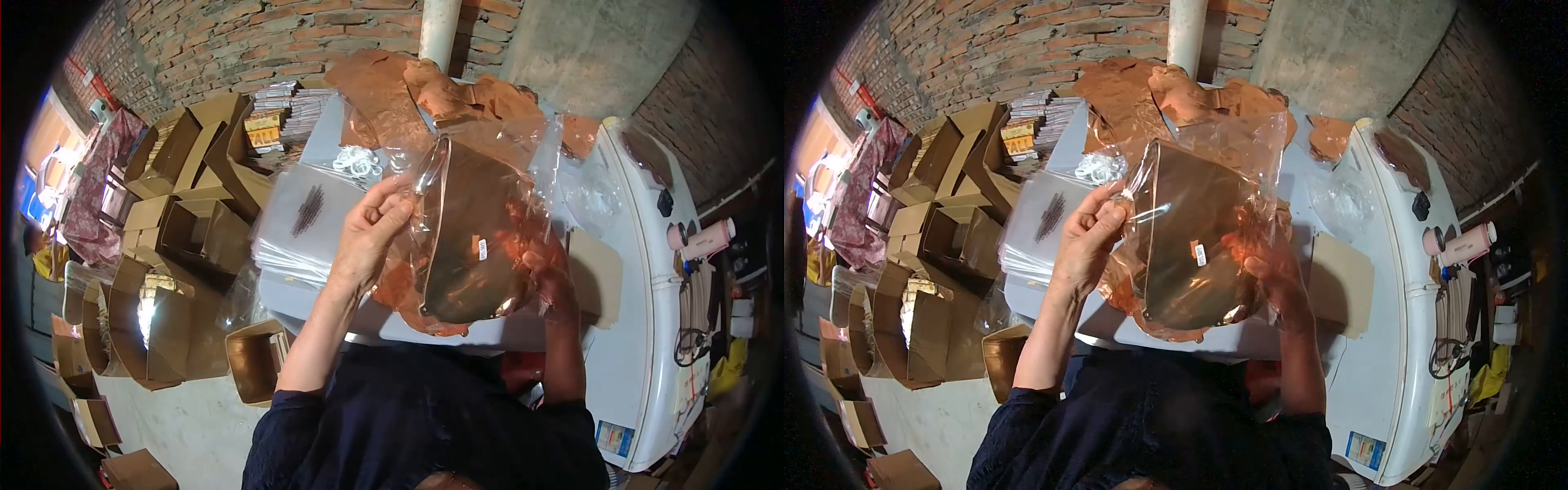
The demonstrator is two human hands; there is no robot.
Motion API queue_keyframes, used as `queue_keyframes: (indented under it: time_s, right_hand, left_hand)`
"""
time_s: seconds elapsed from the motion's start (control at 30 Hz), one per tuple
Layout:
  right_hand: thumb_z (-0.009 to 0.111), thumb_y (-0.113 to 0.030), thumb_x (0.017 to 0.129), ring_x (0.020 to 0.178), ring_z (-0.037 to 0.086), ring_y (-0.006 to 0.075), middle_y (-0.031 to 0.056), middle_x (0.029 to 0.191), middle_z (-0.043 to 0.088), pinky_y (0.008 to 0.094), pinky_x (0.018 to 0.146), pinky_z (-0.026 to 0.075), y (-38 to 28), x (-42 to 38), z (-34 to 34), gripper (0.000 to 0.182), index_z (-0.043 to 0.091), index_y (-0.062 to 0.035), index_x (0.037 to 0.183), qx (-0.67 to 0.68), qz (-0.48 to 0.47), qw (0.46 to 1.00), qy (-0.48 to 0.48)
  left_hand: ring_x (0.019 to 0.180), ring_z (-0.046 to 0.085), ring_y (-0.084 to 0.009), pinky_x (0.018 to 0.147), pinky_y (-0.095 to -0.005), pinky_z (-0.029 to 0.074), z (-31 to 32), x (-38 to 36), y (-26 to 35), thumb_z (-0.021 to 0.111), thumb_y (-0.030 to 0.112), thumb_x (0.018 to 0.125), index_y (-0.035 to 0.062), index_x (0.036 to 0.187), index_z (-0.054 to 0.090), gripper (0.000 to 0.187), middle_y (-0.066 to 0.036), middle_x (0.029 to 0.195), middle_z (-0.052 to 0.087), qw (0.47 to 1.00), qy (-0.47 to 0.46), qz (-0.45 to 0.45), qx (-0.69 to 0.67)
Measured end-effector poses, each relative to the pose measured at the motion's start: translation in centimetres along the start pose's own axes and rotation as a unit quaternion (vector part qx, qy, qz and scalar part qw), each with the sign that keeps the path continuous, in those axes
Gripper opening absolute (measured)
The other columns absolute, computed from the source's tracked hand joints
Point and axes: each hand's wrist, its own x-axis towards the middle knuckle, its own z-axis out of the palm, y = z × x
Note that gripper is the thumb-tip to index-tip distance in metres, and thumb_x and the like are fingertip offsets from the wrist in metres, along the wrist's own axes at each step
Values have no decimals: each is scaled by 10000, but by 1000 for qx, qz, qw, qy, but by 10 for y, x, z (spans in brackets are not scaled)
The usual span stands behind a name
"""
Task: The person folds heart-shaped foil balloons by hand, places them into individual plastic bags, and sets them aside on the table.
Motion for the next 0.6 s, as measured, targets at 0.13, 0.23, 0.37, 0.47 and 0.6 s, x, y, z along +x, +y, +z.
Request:
queue_keyframes:
  time_s: [0.13, 0.23, 0.37, 0.47, 0.6]
  right_hand:
    - [575, -113, 822, 1106, 543, 167, 89, 1264, 562, 302, 967, 411, -4, 0, 5, 627, 390, -23, 1414, -9, 36, 996, 76]
    - [562, -108, 825, 1091, 542, 157, 73, 1262, 557, 288, 960, 411, 2, 2, 0, 591, 429, -31, 1395, -17, 44, 994, 101]
    - [573, -130, 844, 1130, 539, 163, 74, 1282, 546, 298, 968, 421, 14, 2, -18, 563, 455, -44, 1388, -9, 74, 989, 129]
    - [588, -156, 875, 1170, 538, 187, 98, 1287, 548, 316, 975, 437, 19, -7, -24, 543, 461, -68, 1396, 125, 88, 979, 132]
    - [582, -267, 932, 1209, 534, 240, 152, 1345, 520, 354, 998, 448, 37, -18, -33, 525, 462, -48, 1395, 138, -25, 989, 47]
  left_hand:
    - [880, 598, -69, 806, -206, 481, -8, 2, -7, 587, 8, 934, 14, 1292, 517, 365, -28, 1003, 655, 1000, -4, 25, 6]
    - [873, 598, -72, 796, -206, 477, -4, 1, -3, 585, -14, 924, 22, 1315, 490, 403, -27, 981, 653, 999, -3, 34, -5]
    - [964, 577, -86, 862, -266, 469, -4, 3, -3, 671, 142, 894, 42, 1351, 456, 515, -21, 1063, 622, 997, 22, -22, -65]
    - [1038, 574, -99, 935, -287, 446, 9, -3, -14, 719, 244, 873, 64, 1292, 529, 494, -7, 1142, 626, 995, 52, -70, -42]
    - [1038, 577, -98, 938, -273, 435, 4, -4, -28, 703, 162, 890, 54, 1107, 650, 248, -23, 1060, 662, 991, 74, -108, -6]
